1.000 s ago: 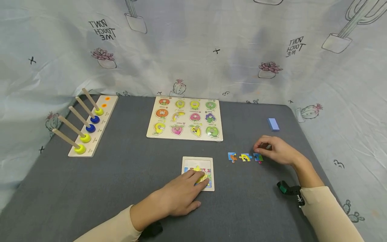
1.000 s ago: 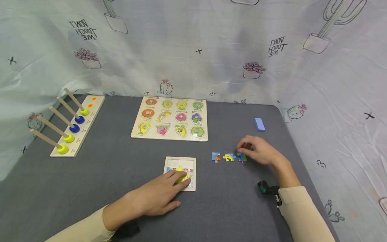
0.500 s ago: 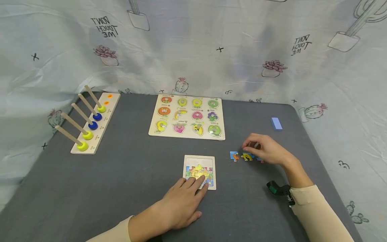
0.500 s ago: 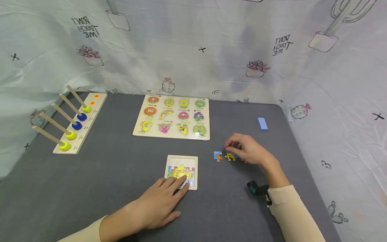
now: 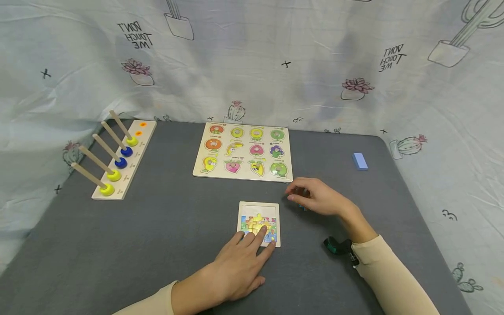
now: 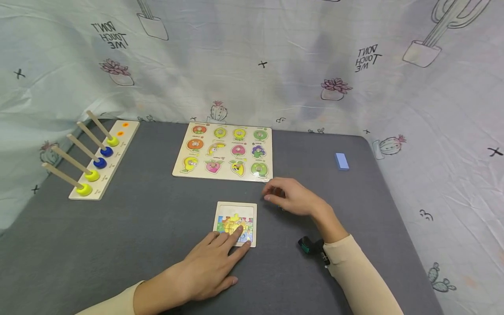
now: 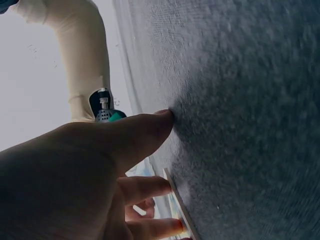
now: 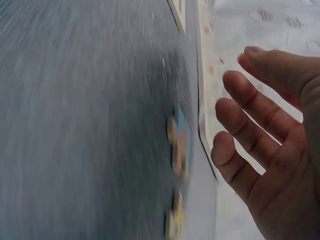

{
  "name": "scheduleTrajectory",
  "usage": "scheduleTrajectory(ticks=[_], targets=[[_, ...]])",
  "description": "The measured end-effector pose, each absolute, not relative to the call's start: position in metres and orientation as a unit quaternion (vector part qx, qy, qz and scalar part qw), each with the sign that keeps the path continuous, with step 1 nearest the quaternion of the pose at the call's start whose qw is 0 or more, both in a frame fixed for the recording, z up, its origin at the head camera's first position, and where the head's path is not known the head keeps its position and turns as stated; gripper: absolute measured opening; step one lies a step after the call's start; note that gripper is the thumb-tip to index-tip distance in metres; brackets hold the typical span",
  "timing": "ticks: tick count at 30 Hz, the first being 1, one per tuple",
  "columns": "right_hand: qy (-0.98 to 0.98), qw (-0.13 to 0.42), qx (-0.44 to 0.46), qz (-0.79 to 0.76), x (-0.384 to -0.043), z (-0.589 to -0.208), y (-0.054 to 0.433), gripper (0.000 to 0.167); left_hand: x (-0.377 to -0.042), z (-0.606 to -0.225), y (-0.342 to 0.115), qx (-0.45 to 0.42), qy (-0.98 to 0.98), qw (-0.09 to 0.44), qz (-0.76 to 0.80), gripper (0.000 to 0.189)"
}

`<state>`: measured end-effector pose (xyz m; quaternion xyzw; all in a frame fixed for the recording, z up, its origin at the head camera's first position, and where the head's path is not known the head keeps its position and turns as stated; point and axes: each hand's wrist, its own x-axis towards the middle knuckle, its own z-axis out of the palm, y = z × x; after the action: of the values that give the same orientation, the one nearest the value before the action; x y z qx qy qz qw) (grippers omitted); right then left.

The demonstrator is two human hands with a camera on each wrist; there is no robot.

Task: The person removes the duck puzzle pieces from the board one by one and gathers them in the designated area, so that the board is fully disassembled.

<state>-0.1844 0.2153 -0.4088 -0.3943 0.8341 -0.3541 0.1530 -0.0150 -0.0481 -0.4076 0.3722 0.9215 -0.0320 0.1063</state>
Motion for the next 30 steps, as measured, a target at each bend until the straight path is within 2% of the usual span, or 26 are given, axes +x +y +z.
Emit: scheduleTrajectory(ticks=[13, 30], targets=[[0.777, 0.209, -0.469, -0.364, -0.182, -0.421, 0.160, 0.016, -0.017, -0.408, -0.054, 0.379, 0.917, 0.119, -0.033, 0.075], [0.742, 0.242, -0.506, -0.366, -0.185, -0.426, 0.126, 0.012, -0.017, -0.411, -0.056, 0.379, 0.914, 0.141, -0.025, 0.079]])
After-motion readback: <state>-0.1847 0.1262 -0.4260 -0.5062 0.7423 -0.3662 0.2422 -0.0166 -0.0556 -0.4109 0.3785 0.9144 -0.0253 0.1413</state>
